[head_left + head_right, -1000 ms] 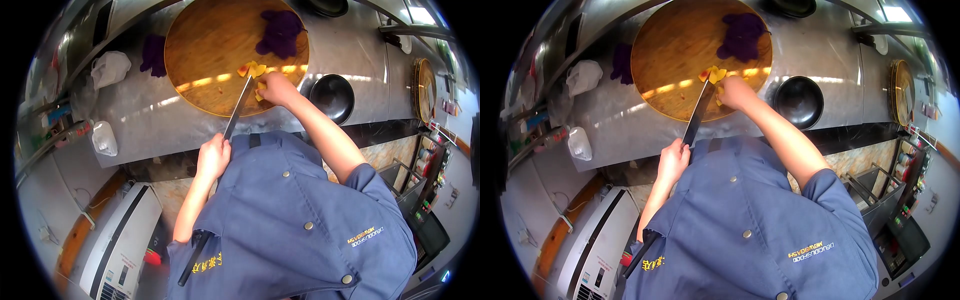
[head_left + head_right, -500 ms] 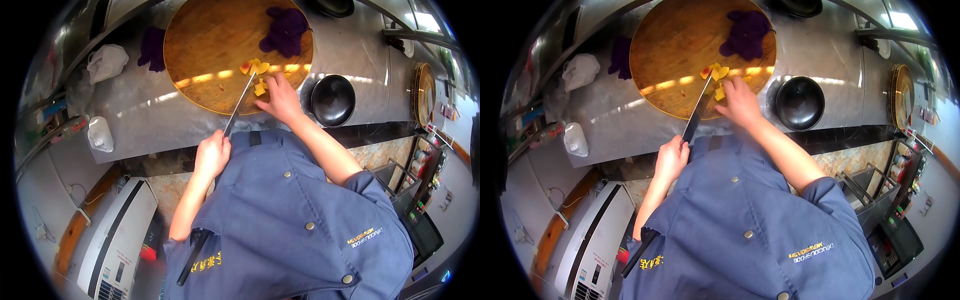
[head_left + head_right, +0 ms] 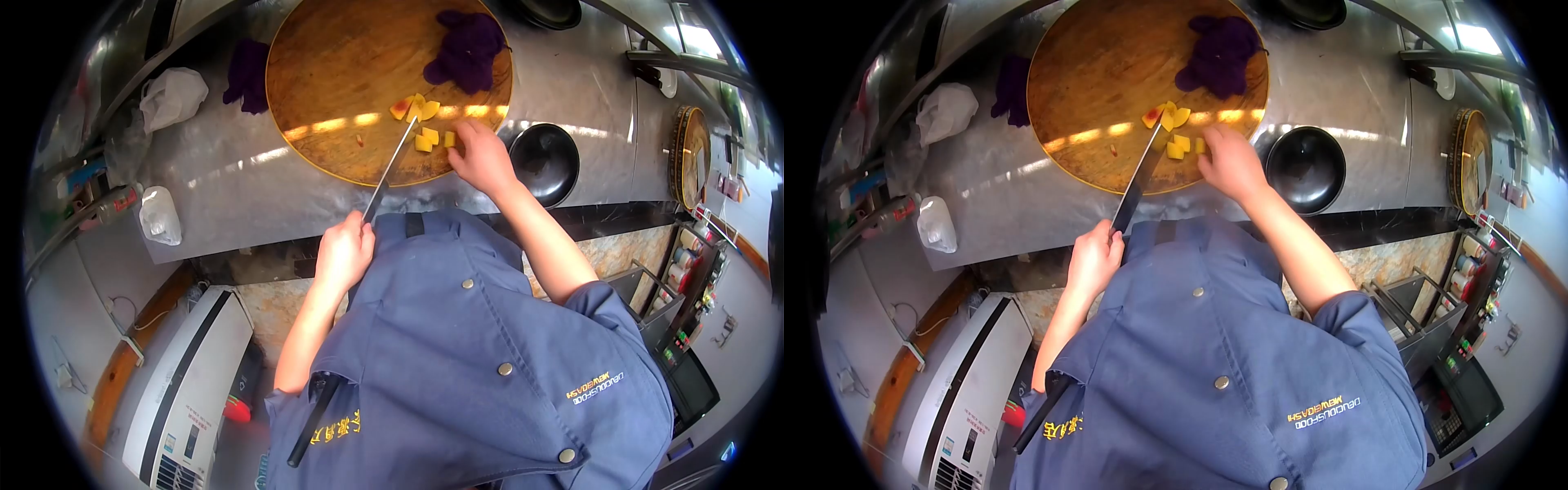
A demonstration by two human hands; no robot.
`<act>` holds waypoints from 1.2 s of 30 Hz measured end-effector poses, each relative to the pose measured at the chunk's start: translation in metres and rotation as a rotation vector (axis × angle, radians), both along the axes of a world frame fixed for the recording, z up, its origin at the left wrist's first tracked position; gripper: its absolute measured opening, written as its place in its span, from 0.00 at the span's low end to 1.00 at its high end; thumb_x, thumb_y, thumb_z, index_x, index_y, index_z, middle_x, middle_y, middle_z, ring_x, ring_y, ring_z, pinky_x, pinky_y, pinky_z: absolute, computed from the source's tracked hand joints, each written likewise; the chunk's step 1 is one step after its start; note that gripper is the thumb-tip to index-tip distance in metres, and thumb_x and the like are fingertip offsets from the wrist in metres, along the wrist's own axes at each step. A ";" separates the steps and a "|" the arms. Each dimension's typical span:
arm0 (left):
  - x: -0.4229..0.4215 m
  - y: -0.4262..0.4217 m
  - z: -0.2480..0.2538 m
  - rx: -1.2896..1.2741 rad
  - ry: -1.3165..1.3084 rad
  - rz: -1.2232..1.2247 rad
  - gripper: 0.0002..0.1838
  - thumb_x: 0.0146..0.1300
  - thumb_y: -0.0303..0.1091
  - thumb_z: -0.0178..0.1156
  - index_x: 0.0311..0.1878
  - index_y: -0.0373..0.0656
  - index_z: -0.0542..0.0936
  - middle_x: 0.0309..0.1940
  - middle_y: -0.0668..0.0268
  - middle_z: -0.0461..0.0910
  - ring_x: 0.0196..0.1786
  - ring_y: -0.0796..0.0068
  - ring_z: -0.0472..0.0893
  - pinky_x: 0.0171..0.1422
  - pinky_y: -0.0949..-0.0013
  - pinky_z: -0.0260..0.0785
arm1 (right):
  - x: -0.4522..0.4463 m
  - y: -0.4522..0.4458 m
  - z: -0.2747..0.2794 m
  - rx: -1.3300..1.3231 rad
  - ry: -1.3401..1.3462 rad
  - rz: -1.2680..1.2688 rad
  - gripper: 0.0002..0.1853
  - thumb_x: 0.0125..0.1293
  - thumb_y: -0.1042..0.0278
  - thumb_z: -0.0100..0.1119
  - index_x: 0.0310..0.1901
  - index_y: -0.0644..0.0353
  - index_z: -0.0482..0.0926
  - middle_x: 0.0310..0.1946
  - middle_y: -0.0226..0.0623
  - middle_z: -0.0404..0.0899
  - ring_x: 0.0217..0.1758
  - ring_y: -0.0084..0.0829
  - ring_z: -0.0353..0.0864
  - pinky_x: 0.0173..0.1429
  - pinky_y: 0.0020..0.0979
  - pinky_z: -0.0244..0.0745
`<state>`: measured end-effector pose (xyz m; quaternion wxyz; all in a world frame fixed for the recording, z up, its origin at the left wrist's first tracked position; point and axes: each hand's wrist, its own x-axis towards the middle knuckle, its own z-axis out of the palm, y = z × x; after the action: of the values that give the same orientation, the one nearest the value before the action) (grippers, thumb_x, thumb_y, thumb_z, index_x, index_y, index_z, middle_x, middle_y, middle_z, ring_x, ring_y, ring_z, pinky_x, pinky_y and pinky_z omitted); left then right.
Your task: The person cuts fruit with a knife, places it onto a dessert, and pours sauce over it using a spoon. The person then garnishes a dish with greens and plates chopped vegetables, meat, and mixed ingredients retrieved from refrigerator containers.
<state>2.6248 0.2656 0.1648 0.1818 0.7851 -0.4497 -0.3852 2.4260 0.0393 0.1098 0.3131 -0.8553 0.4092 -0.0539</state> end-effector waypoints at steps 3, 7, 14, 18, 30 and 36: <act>-0.001 -0.001 0.001 -0.010 -0.004 -0.001 0.09 0.67 0.32 0.57 0.36 0.34 0.74 0.28 0.43 0.80 0.35 0.38 0.81 0.39 0.45 0.73 | -0.001 0.003 0.013 -0.129 0.076 0.063 0.23 0.53 0.67 0.68 0.52 0.62 0.78 0.51 0.44 0.77 0.52 0.47 0.79 0.55 0.43 0.78; -0.002 -0.002 0.002 -0.013 -0.007 -0.007 0.09 0.67 0.31 0.57 0.36 0.34 0.74 0.29 0.43 0.80 0.35 0.37 0.81 0.39 0.45 0.73 | 0.026 0.010 0.010 -0.216 -0.082 0.201 0.20 0.52 0.69 0.67 0.48 0.60 0.78 0.48 0.42 0.77 0.54 0.47 0.76 0.54 0.43 0.77; -0.003 -0.001 0.003 -0.001 0.006 0.015 0.09 0.67 0.32 0.58 0.35 0.34 0.74 0.28 0.43 0.80 0.35 0.37 0.81 0.39 0.45 0.73 | 0.020 0.006 -0.024 -0.069 -0.188 0.154 0.15 0.57 0.70 0.67 0.45 0.62 0.79 0.43 0.44 0.78 0.48 0.49 0.77 0.51 0.44 0.76; -0.004 -0.001 0.000 -0.003 0.007 0.005 0.09 0.67 0.32 0.58 0.35 0.35 0.74 0.28 0.43 0.80 0.35 0.38 0.81 0.38 0.45 0.73 | 0.018 0.014 -0.020 -0.025 -0.177 0.107 0.13 0.57 0.72 0.68 0.43 0.63 0.79 0.41 0.45 0.77 0.47 0.50 0.77 0.50 0.43 0.75; -0.005 -0.010 0.011 -0.073 -0.069 -0.079 0.08 0.66 0.31 0.59 0.35 0.36 0.74 0.27 0.45 0.80 0.33 0.39 0.81 0.37 0.45 0.74 | 0.011 0.021 -0.026 -0.138 -0.282 0.131 0.11 0.56 0.74 0.67 0.41 0.64 0.79 0.43 0.45 0.78 0.48 0.49 0.78 0.52 0.42 0.76; -0.005 -0.016 0.023 -0.021 -0.039 -0.098 0.09 0.66 0.31 0.59 0.35 0.35 0.73 0.26 0.44 0.80 0.32 0.38 0.81 0.37 0.45 0.73 | 0.012 0.019 -0.024 -0.097 -0.244 0.119 0.11 0.56 0.73 0.68 0.40 0.64 0.78 0.41 0.45 0.78 0.47 0.49 0.78 0.51 0.42 0.76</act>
<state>2.6202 0.2493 0.1883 0.1624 0.7676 -0.4951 -0.3733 2.4383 0.0585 0.0860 0.3215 -0.8792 0.3137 -0.1587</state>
